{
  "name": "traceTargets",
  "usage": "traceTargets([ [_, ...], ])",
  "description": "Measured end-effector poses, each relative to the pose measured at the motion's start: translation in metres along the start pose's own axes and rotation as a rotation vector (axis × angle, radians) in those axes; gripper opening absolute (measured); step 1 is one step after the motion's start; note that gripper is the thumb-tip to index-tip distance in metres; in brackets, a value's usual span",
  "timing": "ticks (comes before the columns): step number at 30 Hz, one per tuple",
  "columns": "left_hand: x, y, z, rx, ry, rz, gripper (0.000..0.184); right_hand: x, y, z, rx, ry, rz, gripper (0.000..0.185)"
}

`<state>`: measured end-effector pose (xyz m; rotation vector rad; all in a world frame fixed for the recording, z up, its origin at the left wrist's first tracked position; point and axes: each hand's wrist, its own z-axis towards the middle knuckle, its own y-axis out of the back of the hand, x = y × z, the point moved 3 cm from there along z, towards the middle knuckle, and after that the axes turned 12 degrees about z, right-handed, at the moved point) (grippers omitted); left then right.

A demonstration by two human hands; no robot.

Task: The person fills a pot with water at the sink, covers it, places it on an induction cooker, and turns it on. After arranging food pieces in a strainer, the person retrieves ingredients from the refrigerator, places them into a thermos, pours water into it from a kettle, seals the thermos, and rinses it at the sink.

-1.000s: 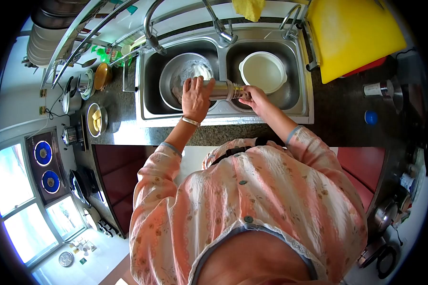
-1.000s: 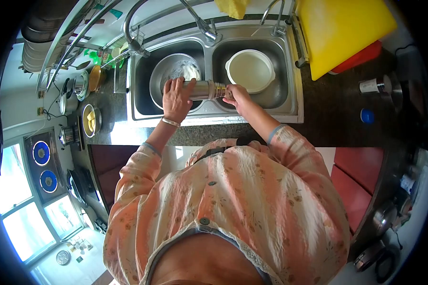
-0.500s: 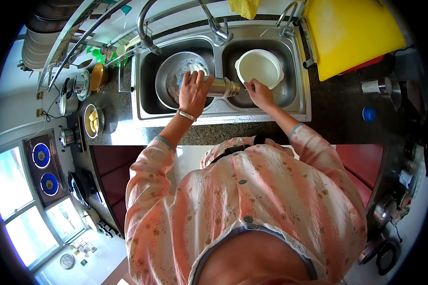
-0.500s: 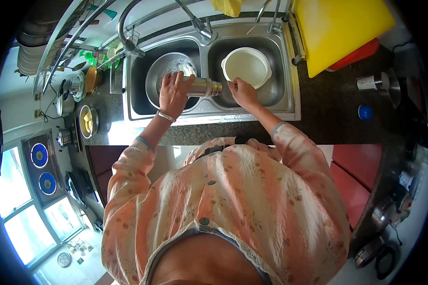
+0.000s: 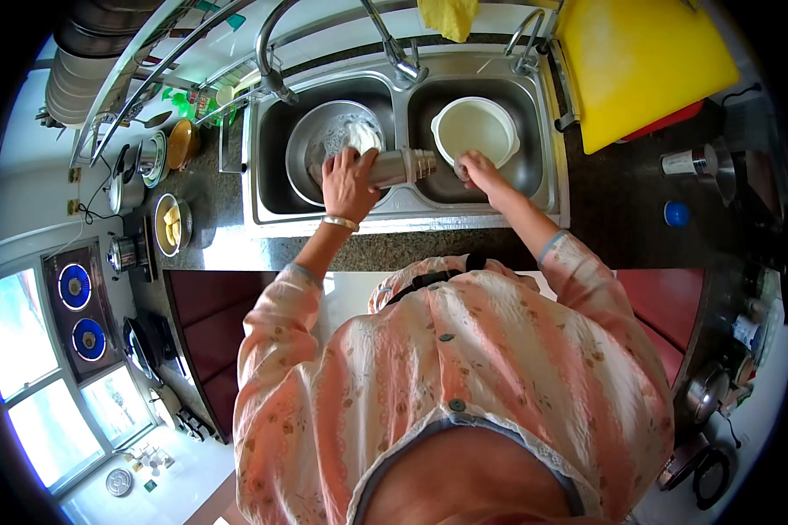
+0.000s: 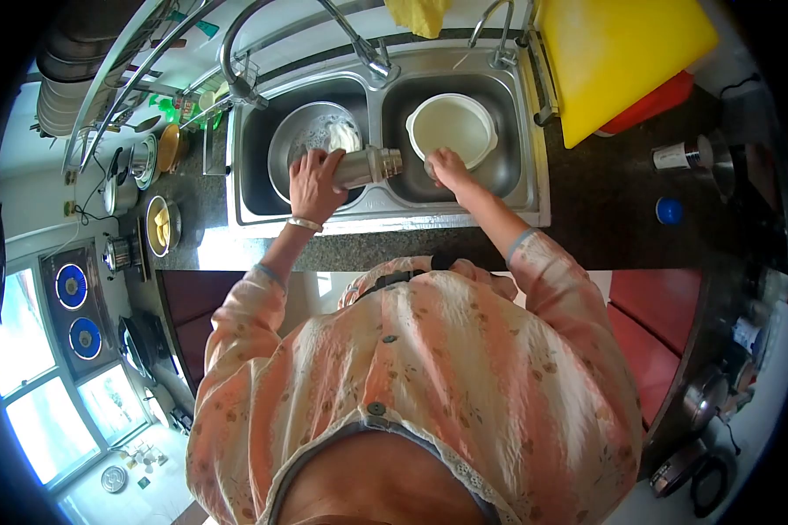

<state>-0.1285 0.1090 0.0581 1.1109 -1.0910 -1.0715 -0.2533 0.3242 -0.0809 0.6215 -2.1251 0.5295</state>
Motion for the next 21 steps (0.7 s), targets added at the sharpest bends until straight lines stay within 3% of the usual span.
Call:
traceTargets([
  [1,0.003,-0.011,-0.008,0.006,0.060,-0.075,0.064,0.010,-0.004,-0.008,0.001,0.000,-0.002,0.028],
  [3,0.001,-0.022,-0.025,0.011,0.162,-0.263,0.066,0.036,-0.009,-0.025,-0.144,0.320,0.364,0.026],
  [5,-0.003,-0.032,-0.035,-0.008,0.220,-0.408,0.070,0.072,-0.020,-0.049,-0.138,0.390,0.448,0.029],
  [7,-0.009,-0.041,-0.041,-0.030,0.268,-0.523,0.071,0.102,-0.032,-0.064,-0.098,0.819,0.316,0.031],
  [9,-0.016,-0.037,-0.043,-0.077,0.256,-0.549,0.072,0.117,-0.047,-0.089,-0.218,0.856,0.027,0.024],
  [11,-0.022,-0.029,-0.044,-0.141,0.233,-0.599,0.076,0.108,-0.056,-0.090,-0.260,1.144,-0.625,0.019],
  [12,-0.023,-0.028,-0.043,-0.157,0.222,-0.606,0.077,0.097,-0.058,-0.080,-0.213,1.223,-0.625,0.017],
  [13,-0.023,-0.029,-0.045,-0.159,0.224,-0.610,0.077,0.100,-0.060,-0.085,-0.211,1.223,-0.630,0.017],
  [16,-0.023,-0.028,-0.048,-0.230,0.196,-0.659,0.077,0.121,-0.063,-0.102,-0.139,0.844,-0.245,0.016],
  [21,-0.026,-0.026,-0.048,-0.279,0.162,-0.716,0.077,0.112,-0.062,-0.100,-0.027,0.975,-0.506,0.022],
])
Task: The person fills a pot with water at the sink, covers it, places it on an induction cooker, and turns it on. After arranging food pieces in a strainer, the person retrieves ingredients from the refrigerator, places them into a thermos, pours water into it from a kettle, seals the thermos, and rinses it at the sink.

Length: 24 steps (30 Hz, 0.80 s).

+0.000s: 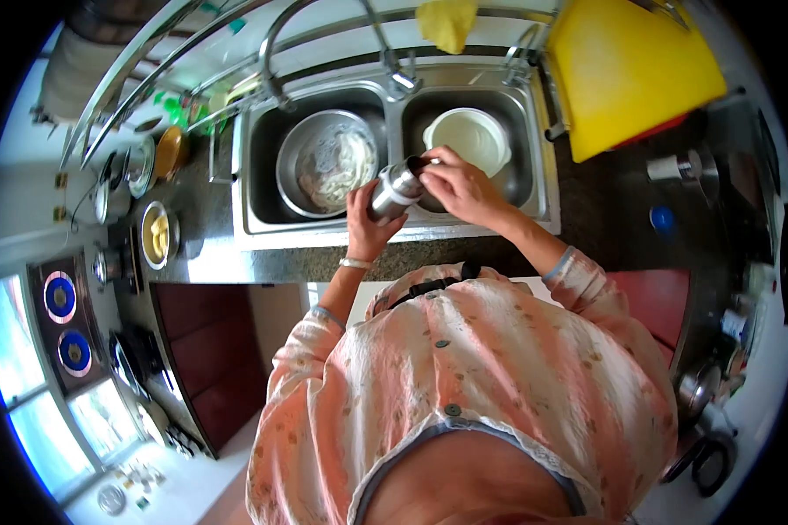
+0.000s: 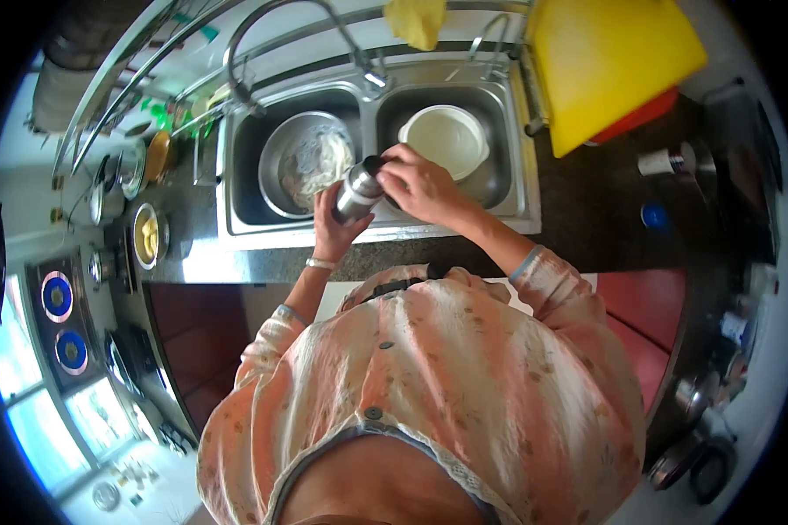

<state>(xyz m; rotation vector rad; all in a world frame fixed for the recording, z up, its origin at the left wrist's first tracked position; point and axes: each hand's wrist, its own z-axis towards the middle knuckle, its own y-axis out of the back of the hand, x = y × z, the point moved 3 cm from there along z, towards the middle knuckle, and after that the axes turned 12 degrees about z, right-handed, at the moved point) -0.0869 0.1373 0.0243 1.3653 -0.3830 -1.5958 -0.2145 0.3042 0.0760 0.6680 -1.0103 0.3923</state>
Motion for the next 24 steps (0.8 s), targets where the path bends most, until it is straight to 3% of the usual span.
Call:
traceTargets([
  [2,0.001,-0.004,-0.002,0.032,0.027,-0.047,0.075,0.020,0.015,0.005,0.278,-0.146,-0.215,0.029],
  [4,0.007,-0.009,-0.006,0.083,-0.019,0.015,0.077,0.023,0.019,0.003,0.161,-0.068,-0.185,0.033],
  [6,0.024,-0.020,-0.015,0.000,-0.078,-0.101,0.080,0.024,0.018,0.001,0.042,0.012,-0.071,0.034],
  [8,0.026,-0.024,-0.013,0.085,0.032,-0.202,0.082,0.029,0.016,-0.002,0.344,-0.198,-0.291,0.034],
  [10,0.005,-0.015,-0.008,0.105,0.015,-0.148,0.080,0.016,0.011,-0.008,0.272,-0.090,-0.287,0.037],
  [11,0.012,-0.020,-0.008,0.160,0.058,-0.233,0.078,0.029,0.019,-0.006,0.129,-0.025,-0.142,0.040],
  [12,0.019,-0.026,-0.012,0.198,0.146,-0.384,0.075,0.037,0.026,-0.007,0.154,-0.106,-0.029,0.041],
  [15,0.008,-0.016,-0.010,0.131,0.315,-0.604,0.072,0.049,0.046,-0.014,-0.065,-0.007,0.046,0.041],
  [17,-0.008,-0.011,0.000,0.062,0.312,-0.742,0.076,0.042,0.053,-0.025,-0.057,-0.074,0.055,0.050],
  [20,-0.008,-0.021,0.007,0.201,-0.066,-0.272,0.081,0.023,0.047,-0.043,-0.022,-0.012,-0.004,0.076],
  [21,0.003,-0.032,0.004,0.281,-0.040,-0.157,0.083,0.019,0.045,-0.048,-0.011,0.009,0.011,0.084],
  [24,-0.030,-0.058,0.007,0.202,0.010,-0.526,0.071,0.006,0.035,-0.064,-0.080,0.037,0.105,0.104],
])
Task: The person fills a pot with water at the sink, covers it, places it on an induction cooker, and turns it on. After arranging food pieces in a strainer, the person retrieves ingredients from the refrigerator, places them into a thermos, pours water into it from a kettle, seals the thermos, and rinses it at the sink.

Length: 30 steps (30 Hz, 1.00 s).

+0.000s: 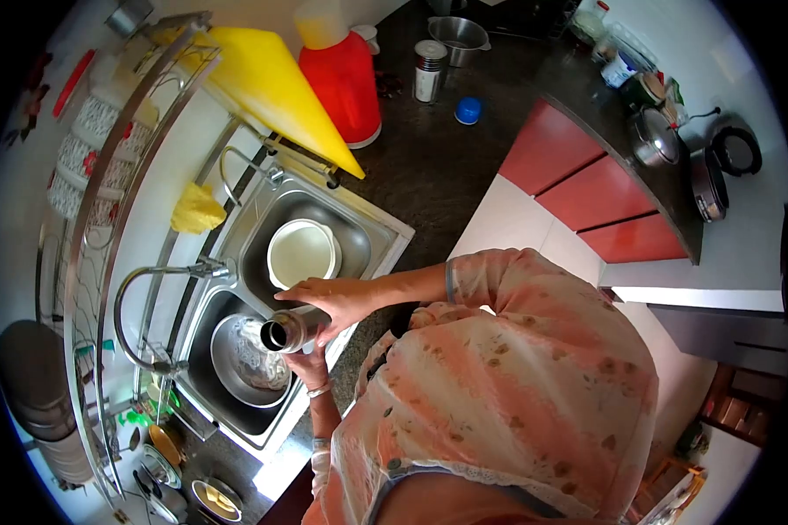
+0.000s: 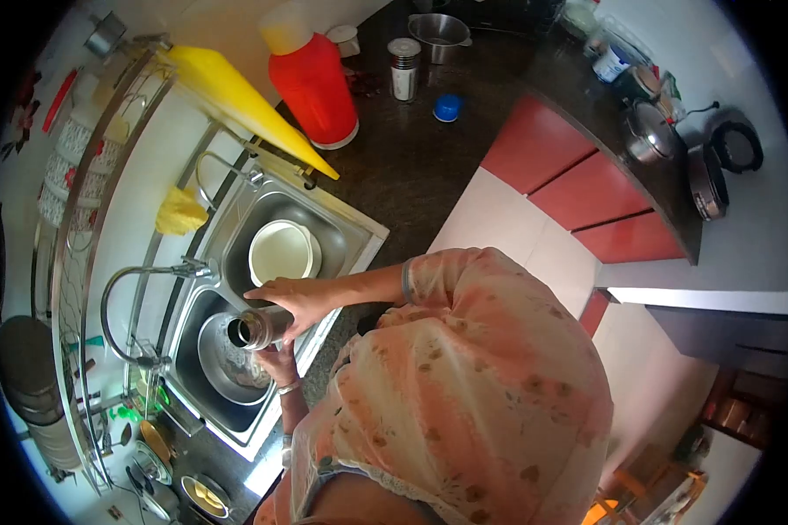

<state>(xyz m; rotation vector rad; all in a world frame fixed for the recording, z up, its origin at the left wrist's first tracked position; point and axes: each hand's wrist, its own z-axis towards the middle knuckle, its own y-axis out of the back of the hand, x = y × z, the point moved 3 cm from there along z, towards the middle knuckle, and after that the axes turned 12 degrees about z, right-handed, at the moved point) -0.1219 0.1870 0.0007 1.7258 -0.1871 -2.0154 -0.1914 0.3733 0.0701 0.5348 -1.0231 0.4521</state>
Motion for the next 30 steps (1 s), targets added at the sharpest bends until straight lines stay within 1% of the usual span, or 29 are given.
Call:
traceTargets([
  [1,-0.012,-0.010,0.002,0.062,-0.018,0.029,0.072,-0.002,0.000,-0.005,-0.054,-0.027,0.008,0.099],
  [2,-0.019,-0.020,0.006,0.114,-0.134,0.158,0.072,-0.004,0.001,-0.009,-0.106,-0.055,0.018,0.095],
  [3,-0.019,-0.030,0.007,0.144,-0.176,0.199,0.072,-0.006,0.004,-0.015,-0.113,-0.057,0.017,0.095],
  [4,-0.020,-0.041,0.008,0.175,-0.218,0.239,0.072,-0.006,0.012,-0.022,-0.174,-0.074,0.026,0.087],
  [5,-0.037,-0.050,0.014,0.281,-0.142,0.242,0.076,-0.002,0.021,-0.029,-0.236,-0.091,0.034,0.079],
  [6,-0.044,-0.057,0.018,0.369,-0.175,0.300,0.084,0.002,0.031,-0.037,-0.311,-0.115,0.120,0.067],
  [8,-0.080,-0.068,0.022,0.320,-0.351,0.420,0.091,0.001,0.053,-0.055,-0.382,-0.131,-0.057,0.067],
  [9,-0.090,-0.071,0.025,0.360,-0.327,0.361,0.097,-0.001,0.066,-0.064,-0.427,-0.149,-0.025,0.067],
  [10,-0.077,-0.070,0.023,0.321,-0.354,0.351,0.097,-0.004,0.082,-0.072,-0.474,-0.169,0.008,0.067],
  [12,-0.055,-0.062,0.020,0.304,-0.130,0.272,0.093,-0.011,0.118,-0.094,-0.592,-0.379,-0.055,0.066],
  [14,-0.048,-0.049,0.013,0.319,-0.040,0.276,0.085,-0.033,0.152,-0.112,-0.813,-0.307,-0.104,0.063],
  [16,-0.026,-0.035,0.001,0.309,0.074,0.319,0.077,-0.055,0.182,-0.131,-0.939,-0.321,-0.244,0.065],
  [18,-0.007,-0.024,-0.011,0.278,0.094,0.305,0.068,-0.073,0.205,-0.143,-1.003,-0.352,-0.240,0.068],
  [20,0.005,-0.017,-0.022,0.231,0.119,0.228,0.060,-0.074,0.218,-0.142,-0.999,-0.491,-0.273,0.068],
  [21,0.002,-0.014,-0.025,0.203,0.153,0.263,0.058,-0.091,0.225,-0.144,-0.993,-0.391,-0.151,0.065],
  [22,0.000,-0.012,-0.027,0.178,0.157,0.268,0.056,-0.088,0.230,-0.141,-1.011,-0.460,-0.121,0.063],
  [23,-0.005,-0.009,-0.028,0.139,0.176,0.260,0.053,-0.105,0.240,-0.144,-0.969,-0.423,-0.102,0.064],
  [24,-0.004,-0.007,-0.030,0.112,0.199,0.292,0.051,-0.104,0.241,-0.139,-1.004,-0.304,-0.066,0.066],
  [25,-0.004,-0.004,-0.032,0.097,0.217,0.307,0.050,-0.113,0.247,-0.140,-1.012,-0.306,-0.137,0.067],
  [26,-0.011,0.001,-0.033,0.100,0.237,0.369,0.045,-0.120,0.253,-0.140,-1.032,-0.301,-0.219,0.069],
  [28,-0.001,0.004,-0.045,0.060,0.230,0.399,0.043,-0.116,0.253,-0.134,-1.007,-0.329,-0.132,0.065],
  [30,-0.001,0.008,-0.055,0.035,0.247,0.409,0.041,-0.116,0.256,-0.133,-0.993,-0.361,-0.221,0.072],
])
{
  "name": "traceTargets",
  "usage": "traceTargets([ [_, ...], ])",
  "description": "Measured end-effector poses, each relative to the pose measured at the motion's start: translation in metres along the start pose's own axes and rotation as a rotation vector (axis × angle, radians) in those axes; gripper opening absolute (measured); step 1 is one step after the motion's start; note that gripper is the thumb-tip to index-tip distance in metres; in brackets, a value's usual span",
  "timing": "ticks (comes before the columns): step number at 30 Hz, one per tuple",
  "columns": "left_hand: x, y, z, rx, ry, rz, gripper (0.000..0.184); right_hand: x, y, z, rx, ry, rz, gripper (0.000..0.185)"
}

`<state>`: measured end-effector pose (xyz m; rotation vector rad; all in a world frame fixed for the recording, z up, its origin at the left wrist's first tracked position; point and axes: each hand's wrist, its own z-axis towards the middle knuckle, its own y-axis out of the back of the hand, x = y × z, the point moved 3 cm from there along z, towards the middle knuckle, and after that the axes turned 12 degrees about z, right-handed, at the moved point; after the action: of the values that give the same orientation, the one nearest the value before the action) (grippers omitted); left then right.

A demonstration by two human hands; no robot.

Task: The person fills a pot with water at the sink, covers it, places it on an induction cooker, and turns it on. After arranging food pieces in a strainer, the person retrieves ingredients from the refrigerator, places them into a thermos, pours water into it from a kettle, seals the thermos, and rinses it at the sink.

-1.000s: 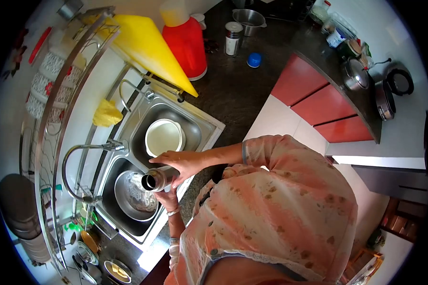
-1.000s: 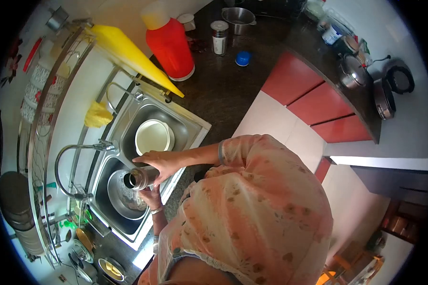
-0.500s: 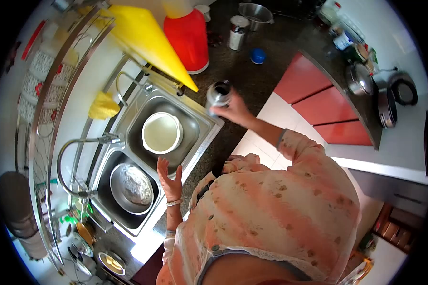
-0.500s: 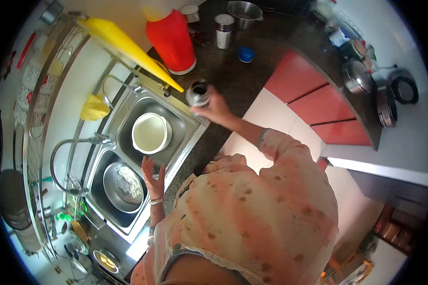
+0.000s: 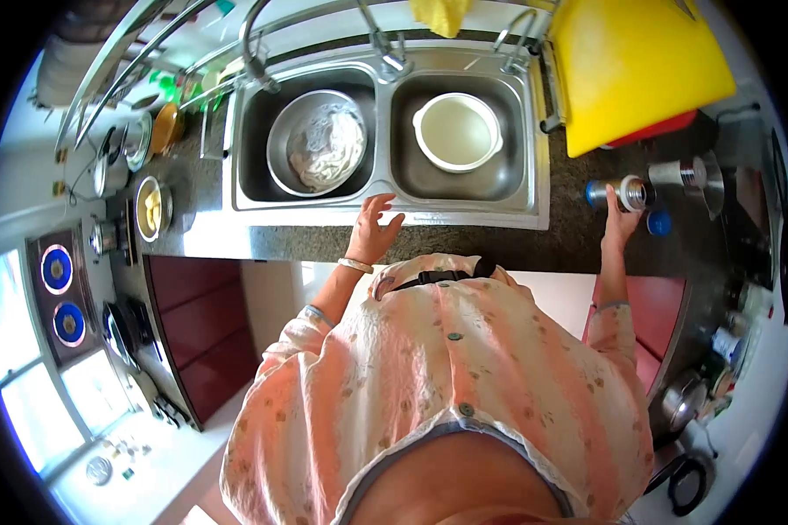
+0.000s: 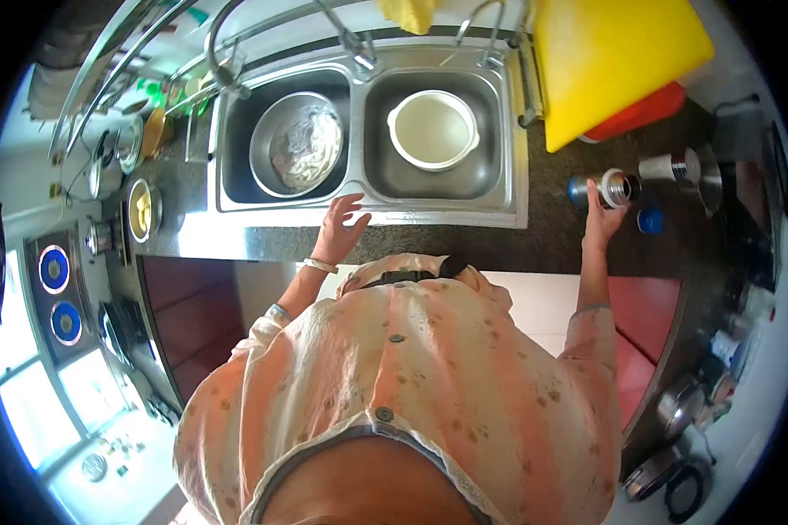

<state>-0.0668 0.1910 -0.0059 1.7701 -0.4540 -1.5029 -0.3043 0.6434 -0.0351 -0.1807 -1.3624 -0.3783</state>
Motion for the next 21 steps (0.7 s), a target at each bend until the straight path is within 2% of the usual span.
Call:
traceTargets([
  [2,0.009,-0.002,-0.009,0.048,0.079,0.021,0.041,-0.003,-0.002,0.002,0.005,-0.030,0.029,0.076],
  [4,0.016,0.000,-0.015,0.006,0.100,-0.016,0.041,-0.006,-0.002,0.003,0.007,0.000,-0.056,0.077],
  [8,0.023,-0.003,-0.027,0.017,0.120,-0.039,0.041,-0.006,-0.001,-0.007,0.027,0.004,0.069,0.071],
  [10,0.022,0.001,-0.032,-0.001,0.156,-0.045,0.042,0.001,-0.002,-0.034,0.050,-0.042,0.113,0.056],
  [12,0.028,0.004,-0.039,-0.048,0.189,-0.026,0.042,-0.068,0.020,-0.047,0.141,-0.113,-0.021,0.041],
  [14,0.038,-0.001,-0.049,-0.040,0.208,-0.009,0.042,-0.090,0.005,-0.087,0.245,0.041,-0.024,0.031],
  [16,0.041,0.000,-0.061,-0.062,0.248,-0.025,0.042,-0.031,-0.053,-0.126,0.509,-0.056,-0.011,0.038],
  [19,0.034,0.014,-0.080,-0.029,0.339,-0.013,0.040,0.021,-0.143,-0.159,0.885,-0.175,0.110,0.037],
  [21,0.038,0.019,-0.100,-0.094,0.357,-0.021,0.039,0.040,-0.198,-0.177,1.078,-0.242,0.211,0.037],
])
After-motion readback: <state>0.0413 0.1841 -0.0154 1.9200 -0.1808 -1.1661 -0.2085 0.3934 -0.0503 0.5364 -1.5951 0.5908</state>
